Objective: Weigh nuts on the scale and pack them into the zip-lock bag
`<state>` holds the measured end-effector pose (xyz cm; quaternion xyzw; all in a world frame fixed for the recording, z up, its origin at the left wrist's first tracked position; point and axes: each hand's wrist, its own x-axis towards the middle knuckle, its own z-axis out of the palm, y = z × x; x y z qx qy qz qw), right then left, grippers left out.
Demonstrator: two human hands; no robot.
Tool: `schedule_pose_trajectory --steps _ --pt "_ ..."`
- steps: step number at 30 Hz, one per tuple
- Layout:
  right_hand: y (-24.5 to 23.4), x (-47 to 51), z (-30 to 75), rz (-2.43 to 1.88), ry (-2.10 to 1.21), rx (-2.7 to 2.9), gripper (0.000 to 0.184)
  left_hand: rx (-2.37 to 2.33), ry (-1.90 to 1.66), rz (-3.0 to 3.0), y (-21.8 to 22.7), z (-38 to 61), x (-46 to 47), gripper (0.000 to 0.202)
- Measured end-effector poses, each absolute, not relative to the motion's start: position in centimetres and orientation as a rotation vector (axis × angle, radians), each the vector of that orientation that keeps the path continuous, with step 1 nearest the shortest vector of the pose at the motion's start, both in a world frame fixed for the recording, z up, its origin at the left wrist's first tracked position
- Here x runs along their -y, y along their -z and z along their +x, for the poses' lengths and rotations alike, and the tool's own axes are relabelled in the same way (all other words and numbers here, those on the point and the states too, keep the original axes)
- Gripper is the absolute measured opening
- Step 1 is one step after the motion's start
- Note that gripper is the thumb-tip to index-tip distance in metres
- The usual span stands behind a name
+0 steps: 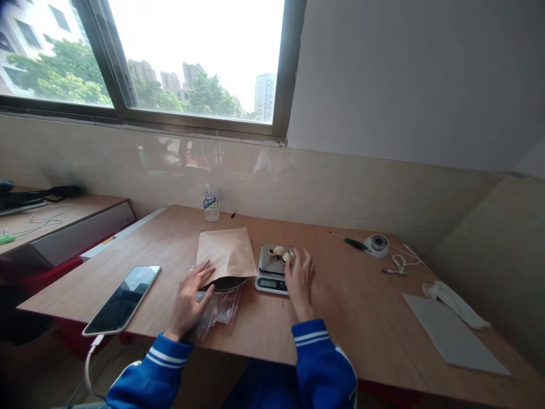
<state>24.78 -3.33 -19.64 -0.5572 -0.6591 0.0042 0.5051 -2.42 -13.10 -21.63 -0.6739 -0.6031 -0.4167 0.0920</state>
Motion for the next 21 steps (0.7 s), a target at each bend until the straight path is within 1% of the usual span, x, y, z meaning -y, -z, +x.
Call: schedule_pose_trajectory --steps 1,3,6,8,11,17,21 --pt "19.4 4.9 23.7 -1.28 0.023 1.618 0.031 1.803 1.236 -2.011 22.0 -2.4 12.9 0.037" --pt "19.2 8.3 20.8 -1.119 -0.079 1.756 0.028 1.837 1.254 -1.994 22.6 -2.3 12.6 0.039" --pt "19.7 12.4 16.1 -0.865 -0.325 2.072 0.04 1.868 1.285 -1.971 23.2 -2.3 12.3 0.041" --pt "20.3 13.6 13.4 -0.872 -0.379 2.159 0.045 1.868 1.321 -1.967 23.4 -2.4 12.4 0.041" --pt "20.5 13.7 11.0 -0.99 -0.403 2.181 0.047 1.869 1.376 -1.97 23.2 -2.4 12.6 0.04" --pt "18.6 11.9 9.5 -1.172 -0.321 2.313 0.037 1.881 1.471 -1.961 22.7 -2.4 12.8 0.039" --pt "18.5 11.6 9.1 -1.206 -0.349 2.342 0.036 1.891 1.506 -1.949 22.9 -2.5 12.8 0.039"
